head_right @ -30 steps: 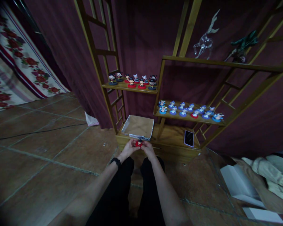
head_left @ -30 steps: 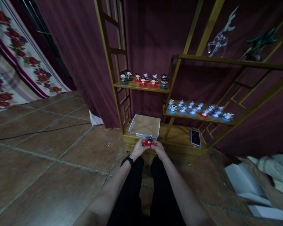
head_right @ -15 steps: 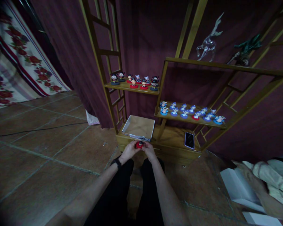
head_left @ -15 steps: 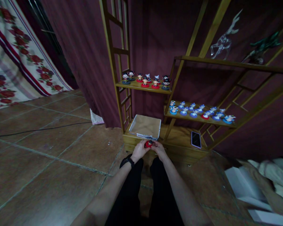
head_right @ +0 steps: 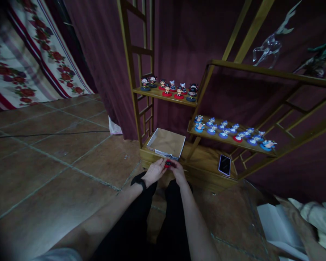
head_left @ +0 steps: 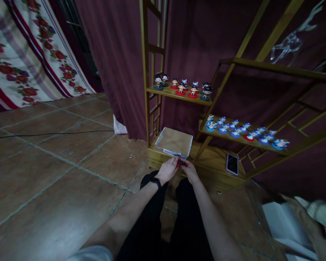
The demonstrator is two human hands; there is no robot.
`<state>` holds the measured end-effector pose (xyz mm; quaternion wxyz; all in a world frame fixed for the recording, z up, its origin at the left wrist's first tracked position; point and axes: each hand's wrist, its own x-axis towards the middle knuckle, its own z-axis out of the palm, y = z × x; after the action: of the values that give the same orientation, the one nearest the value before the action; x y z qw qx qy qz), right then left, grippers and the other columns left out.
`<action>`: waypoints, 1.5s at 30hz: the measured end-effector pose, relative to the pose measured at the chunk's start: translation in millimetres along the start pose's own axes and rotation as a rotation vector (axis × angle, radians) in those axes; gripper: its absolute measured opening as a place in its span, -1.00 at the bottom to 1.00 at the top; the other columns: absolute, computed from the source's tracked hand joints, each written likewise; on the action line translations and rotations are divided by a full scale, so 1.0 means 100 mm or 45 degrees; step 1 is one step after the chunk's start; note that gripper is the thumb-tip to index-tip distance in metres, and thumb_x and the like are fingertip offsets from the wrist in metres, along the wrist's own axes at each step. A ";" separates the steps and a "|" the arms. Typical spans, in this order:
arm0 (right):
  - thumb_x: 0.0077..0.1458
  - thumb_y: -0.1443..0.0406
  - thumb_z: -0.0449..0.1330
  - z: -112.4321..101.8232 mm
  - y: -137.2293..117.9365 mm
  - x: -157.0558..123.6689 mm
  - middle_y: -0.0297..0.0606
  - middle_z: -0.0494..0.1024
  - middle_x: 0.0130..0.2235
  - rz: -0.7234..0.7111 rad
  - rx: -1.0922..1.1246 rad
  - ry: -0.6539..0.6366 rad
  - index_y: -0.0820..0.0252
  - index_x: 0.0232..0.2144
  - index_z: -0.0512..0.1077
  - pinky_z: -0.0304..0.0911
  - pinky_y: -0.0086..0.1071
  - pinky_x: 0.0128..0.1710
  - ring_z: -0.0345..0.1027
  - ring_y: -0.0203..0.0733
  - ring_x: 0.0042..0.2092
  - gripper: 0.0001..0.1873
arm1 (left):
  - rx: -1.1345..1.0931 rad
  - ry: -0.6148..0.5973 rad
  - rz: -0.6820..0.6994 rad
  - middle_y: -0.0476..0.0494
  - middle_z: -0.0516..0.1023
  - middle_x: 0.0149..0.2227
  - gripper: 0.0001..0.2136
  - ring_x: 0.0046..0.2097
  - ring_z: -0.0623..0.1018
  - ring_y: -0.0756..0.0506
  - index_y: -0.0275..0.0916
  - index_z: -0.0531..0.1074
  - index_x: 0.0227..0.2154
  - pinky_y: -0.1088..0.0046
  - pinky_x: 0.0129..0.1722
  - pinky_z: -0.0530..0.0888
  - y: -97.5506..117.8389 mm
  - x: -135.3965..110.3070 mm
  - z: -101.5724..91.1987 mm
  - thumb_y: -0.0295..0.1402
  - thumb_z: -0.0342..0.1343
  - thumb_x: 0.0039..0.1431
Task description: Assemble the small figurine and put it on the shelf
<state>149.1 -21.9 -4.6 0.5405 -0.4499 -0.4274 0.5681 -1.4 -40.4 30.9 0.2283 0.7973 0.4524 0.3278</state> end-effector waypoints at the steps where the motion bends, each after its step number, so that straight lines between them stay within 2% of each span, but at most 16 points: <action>1: -0.34 0.36 0.22 -0.01 0.00 0.00 -0.31 0.51 -0.18 0.003 0.000 -0.004 0.11 -0.27 0.44 0.19 -0.18 -0.06 0.34 -0.14 -0.14 -0.58 | 0.000 0.001 -0.005 -0.28 0.30 -0.07 -0.57 -0.02 0.30 -0.19 -0.24 0.18 0.07 0.35 0.02 0.18 0.01 -0.01 -0.01 -0.31 -0.06 0.11; 6: -0.35 0.39 0.22 -0.05 0.02 0.00 -0.31 0.49 -0.15 -0.020 0.007 -0.025 0.10 -0.27 0.45 0.15 -0.16 -0.02 0.32 -0.12 -0.09 -0.56 | 0.078 -0.021 0.021 -0.29 0.31 -0.09 -0.59 -0.04 0.32 -0.20 -0.25 0.19 0.06 0.35 0.00 0.18 0.08 -0.04 -0.05 -0.26 -0.11 0.14; 12: -0.32 0.41 0.18 -0.06 0.03 -0.01 -0.30 0.48 -0.11 -0.029 -0.014 -0.041 0.11 -0.25 0.44 0.13 -0.16 0.01 0.30 -0.12 -0.07 -0.56 | 0.340 -0.049 0.097 -0.30 0.32 -0.12 -0.59 -0.08 0.34 -0.17 -0.28 0.12 0.09 0.39 -0.09 0.25 0.12 -0.04 -0.08 -0.29 -0.18 0.18; 19: -0.35 0.42 0.17 -0.06 0.04 0.00 -0.33 0.49 -0.12 -0.010 -0.031 -0.007 0.12 -0.25 0.44 0.16 -0.22 -0.02 0.30 -0.14 -0.07 -0.54 | 0.698 -0.058 0.157 -0.22 0.33 -0.14 -0.59 -0.13 0.37 -0.12 -0.26 0.01 0.12 0.38 -0.20 0.33 0.14 -0.03 -0.08 -0.36 -0.21 0.20; 24: -0.39 0.44 0.22 -0.04 0.01 -0.02 -0.32 0.51 -0.17 0.028 0.011 0.001 0.12 -0.27 0.45 0.20 -0.25 -0.08 0.33 -0.15 -0.13 -0.52 | 0.703 -0.067 0.169 -0.23 0.34 -0.14 -0.58 -0.11 0.37 -0.12 -0.26 -0.01 0.12 0.37 -0.18 0.34 0.17 -0.06 -0.09 -0.41 -0.19 0.19; 28: -0.35 0.41 0.24 -0.01 -0.09 -0.08 -0.32 0.51 -0.19 0.030 0.026 -0.069 0.12 -0.27 0.45 0.18 -0.28 -0.07 0.33 -0.17 -0.12 -0.56 | 0.435 -0.058 0.107 -0.21 0.33 -0.09 -0.57 -0.09 0.39 -0.11 -0.22 0.02 0.12 0.36 -0.14 0.36 0.16 -0.07 -0.12 -0.40 -0.16 0.17; 31: -0.30 0.36 0.26 0.02 -0.16 -0.13 -0.29 0.51 -0.18 0.028 0.058 -0.143 0.13 -0.22 0.43 0.16 -0.27 -0.05 0.33 -0.16 -0.11 -0.55 | 0.055 0.024 0.041 -0.16 0.34 -0.06 -0.58 -0.05 0.38 -0.08 -0.16 0.10 0.08 0.37 -0.09 0.34 0.13 -0.06 -0.12 -0.40 -0.08 0.12; 33: -0.30 0.30 0.30 0.03 -0.19 -0.15 -0.27 0.51 -0.20 0.059 0.111 -0.135 0.12 -0.20 0.41 0.18 -0.24 -0.08 0.35 -0.13 -0.13 -0.52 | -0.206 0.102 -0.030 -0.14 0.39 -0.08 -0.60 -0.05 0.40 -0.08 -0.18 0.21 0.00 0.37 -0.06 0.34 0.09 -0.04 -0.08 -0.41 -0.01 0.06; 36: -0.32 0.22 0.33 0.05 -0.21 -0.14 -0.22 0.52 -0.24 0.082 0.178 -0.138 0.15 -0.18 0.39 0.21 -0.17 -0.11 0.37 -0.08 -0.16 -0.46 | -0.533 0.185 -0.261 -0.10 0.50 -0.27 -0.66 -0.26 0.49 -0.06 -0.22 0.34 -0.14 0.41 -0.21 0.41 0.00 0.01 0.02 -0.36 0.09 -0.05; 39: -0.34 0.18 0.35 0.08 -0.19 -0.11 -0.18 0.52 -0.24 0.081 0.202 -0.153 0.17 -0.20 0.40 0.21 -0.14 -0.11 0.39 -0.06 -0.18 -0.45 | -0.808 0.206 -0.405 -0.09 0.52 -0.39 -0.63 -0.39 0.50 -0.05 -0.28 0.37 -0.20 0.44 -0.32 0.43 -0.09 0.08 0.13 -0.32 0.17 -0.15; 45: -0.43 0.14 0.38 0.11 -0.19 -0.11 -0.17 0.51 -0.29 0.102 0.226 -0.120 0.19 -0.26 0.43 0.24 -0.13 -0.17 0.40 -0.06 -0.23 -0.43 | -1.050 0.265 -0.577 -0.13 0.54 -0.40 -0.54 -0.43 0.50 -0.05 -0.33 0.42 -0.31 0.46 -0.37 0.43 -0.15 0.11 0.20 -0.28 0.30 -0.38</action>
<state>143.2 -32.4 17.1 0.5344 -0.3898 -0.3820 0.6455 8.5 -24.8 11.1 0.5446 0.4846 0.4675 0.5000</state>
